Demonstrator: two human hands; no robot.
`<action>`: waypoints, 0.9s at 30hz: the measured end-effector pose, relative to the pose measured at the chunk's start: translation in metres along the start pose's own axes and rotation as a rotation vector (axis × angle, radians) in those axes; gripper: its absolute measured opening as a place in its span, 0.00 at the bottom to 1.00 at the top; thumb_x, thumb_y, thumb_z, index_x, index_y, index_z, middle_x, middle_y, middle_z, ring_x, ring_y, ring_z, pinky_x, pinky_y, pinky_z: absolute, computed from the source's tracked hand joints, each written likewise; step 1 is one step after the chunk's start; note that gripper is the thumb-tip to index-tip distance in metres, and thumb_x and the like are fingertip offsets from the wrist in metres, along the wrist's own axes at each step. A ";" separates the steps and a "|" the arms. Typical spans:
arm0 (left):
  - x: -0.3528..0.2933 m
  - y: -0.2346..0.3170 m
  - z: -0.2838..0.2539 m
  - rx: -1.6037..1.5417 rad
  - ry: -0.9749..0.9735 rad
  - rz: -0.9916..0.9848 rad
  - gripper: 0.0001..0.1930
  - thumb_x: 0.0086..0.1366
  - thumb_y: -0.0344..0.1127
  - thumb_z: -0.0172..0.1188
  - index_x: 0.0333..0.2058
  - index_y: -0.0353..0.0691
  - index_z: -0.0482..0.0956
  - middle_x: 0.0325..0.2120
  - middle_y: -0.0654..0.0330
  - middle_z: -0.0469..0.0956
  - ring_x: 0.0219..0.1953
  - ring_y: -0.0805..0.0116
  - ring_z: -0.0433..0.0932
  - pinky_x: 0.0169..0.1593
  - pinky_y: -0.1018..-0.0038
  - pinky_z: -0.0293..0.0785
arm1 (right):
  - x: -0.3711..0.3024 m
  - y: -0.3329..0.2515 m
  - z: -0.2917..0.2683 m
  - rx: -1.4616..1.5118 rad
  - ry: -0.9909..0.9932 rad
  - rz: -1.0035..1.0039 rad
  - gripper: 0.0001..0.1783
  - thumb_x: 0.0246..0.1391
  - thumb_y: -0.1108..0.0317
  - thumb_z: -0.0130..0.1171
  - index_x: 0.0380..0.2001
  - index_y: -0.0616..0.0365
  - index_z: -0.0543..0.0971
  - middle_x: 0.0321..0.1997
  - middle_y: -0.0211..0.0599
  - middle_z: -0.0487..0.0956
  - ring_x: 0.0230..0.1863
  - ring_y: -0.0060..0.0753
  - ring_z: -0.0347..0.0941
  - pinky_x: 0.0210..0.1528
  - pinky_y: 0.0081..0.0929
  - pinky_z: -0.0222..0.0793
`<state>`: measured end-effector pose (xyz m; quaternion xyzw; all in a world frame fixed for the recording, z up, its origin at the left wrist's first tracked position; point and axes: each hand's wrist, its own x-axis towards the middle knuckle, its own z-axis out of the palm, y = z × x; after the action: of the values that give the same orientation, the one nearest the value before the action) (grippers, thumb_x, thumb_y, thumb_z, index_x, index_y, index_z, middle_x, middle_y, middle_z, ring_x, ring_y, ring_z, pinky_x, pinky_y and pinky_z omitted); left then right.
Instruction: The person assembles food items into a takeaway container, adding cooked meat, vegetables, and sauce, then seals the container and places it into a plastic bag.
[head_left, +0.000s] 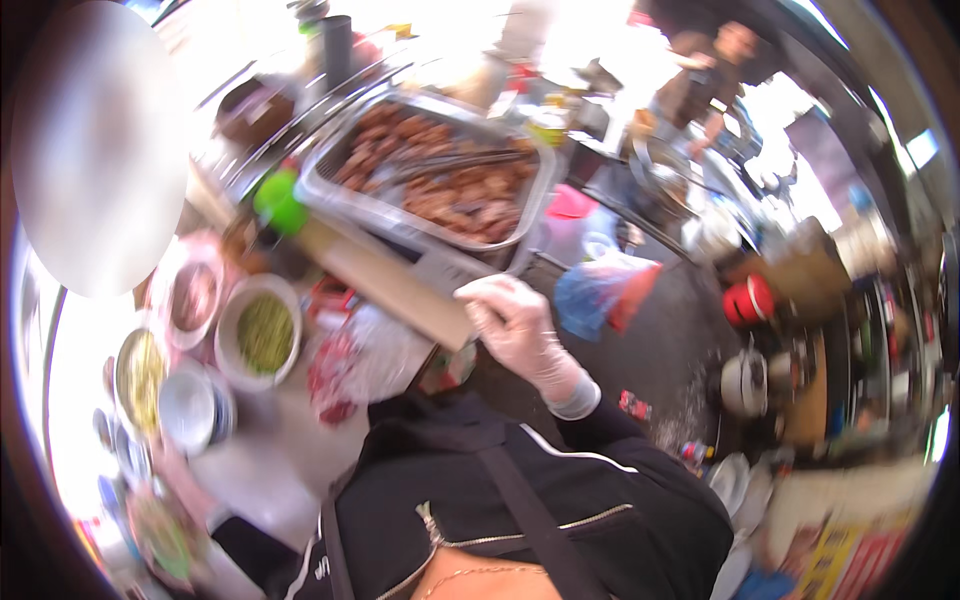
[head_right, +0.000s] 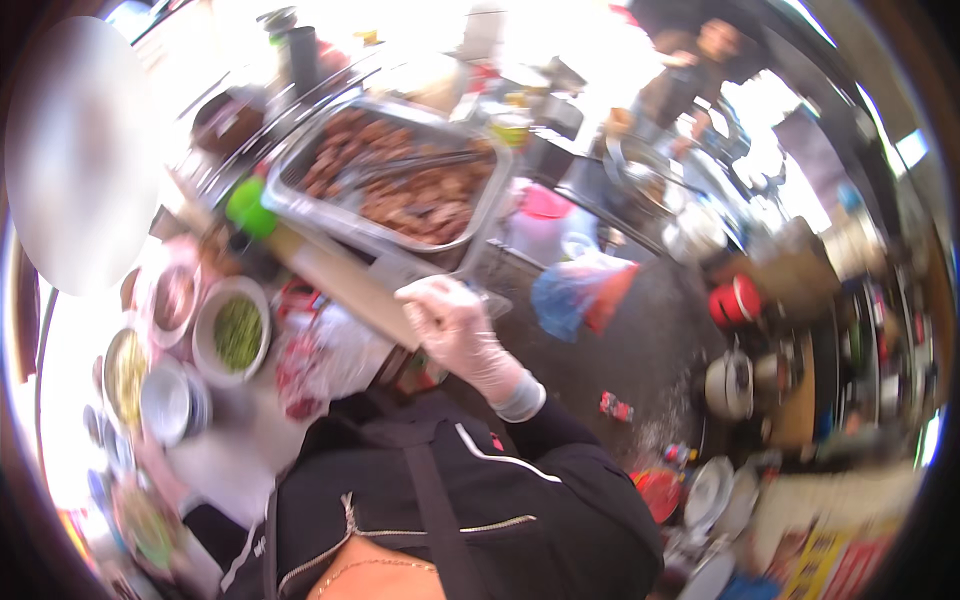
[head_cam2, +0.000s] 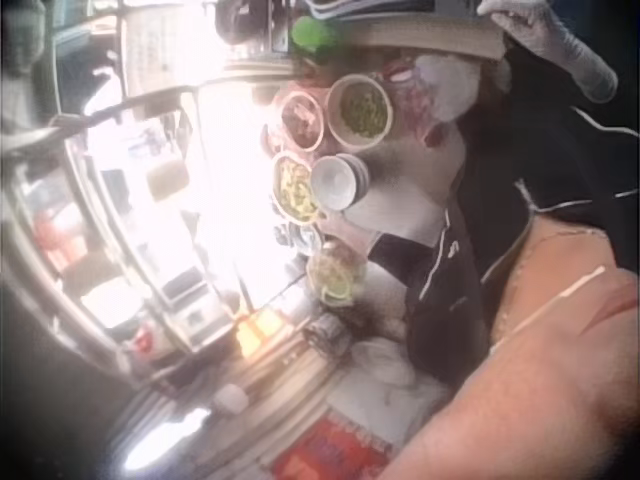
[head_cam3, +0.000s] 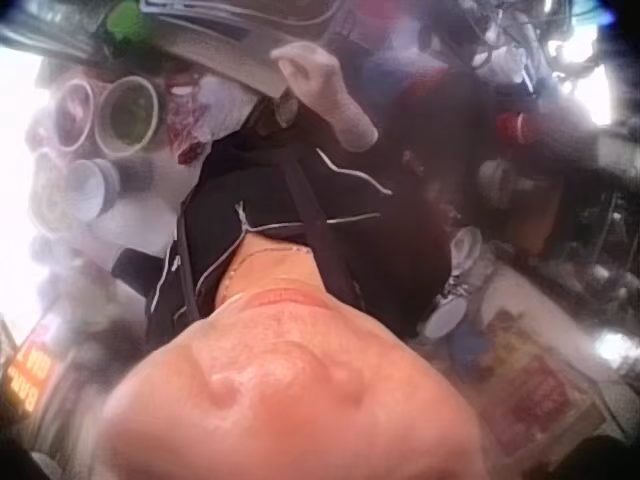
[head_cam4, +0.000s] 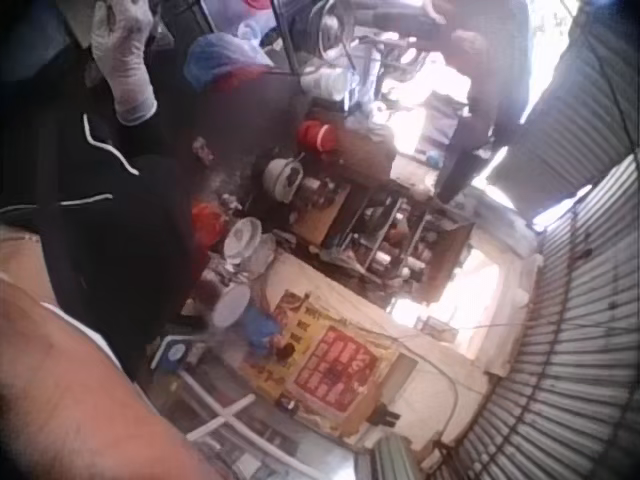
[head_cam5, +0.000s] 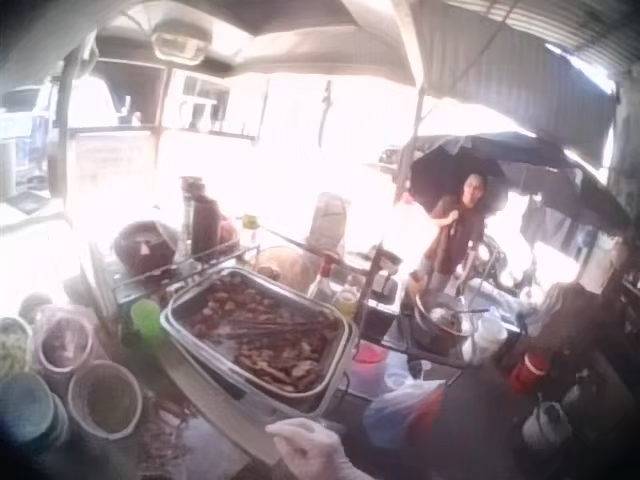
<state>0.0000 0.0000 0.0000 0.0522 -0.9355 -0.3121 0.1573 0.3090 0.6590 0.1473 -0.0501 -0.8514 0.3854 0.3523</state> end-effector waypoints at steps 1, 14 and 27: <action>0.001 0.008 0.001 -0.013 -0.048 -0.079 0.18 0.69 0.42 0.56 0.44 0.29 0.79 0.35 0.54 0.82 0.38 0.65 0.77 0.45 0.70 0.73 | -0.004 -0.003 0.003 -0.010 -0.005 0.020 0.07 0.52 0.77 0.60 0.36 0.59 0.81 0.35 0.42 0.81 0.38 0.44 0.78 0.43 0.34 0.74; -0.228 0.150 0.011 -0.410 0.469 -0.219 0.06 0.62 0.28 0.58 0.37 0.40 0.82 0.25 0.61 0.78 0.26 0.75 0.73 0.34 0.77 0.73 | -0.025 0.003 0.089 0.350 -0.644 0.104 0.07 0.59 0.77 0.56 0.39 0.64 0.82 0.37 0.40 0.81 0.38 0.30 0.76 0.44 0.26 0.72; -0.407 0.128 0.070 -0.923 0.623 -0.899 0.20 0.57 0.19 0.45 0.46 0.38 0.79 0.18 0.68 0.68 0.19 0.79 0.67 0.23 0.80 0.69 | -0.039 0.001 0.163 0.319 -1.100 -0.421 0.08 0.54 0.78 0.60 0.38 0.60 0.82 0.36 0.45 0.81 0.38 0.45 0.79 0.43 0.32 0.74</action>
<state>0.3613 0.2219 -0.0829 0.4475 -0.5074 -0.6814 0.2791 0.2343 0.5446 0.0504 0.3792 -0.8318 0.3998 -0.0673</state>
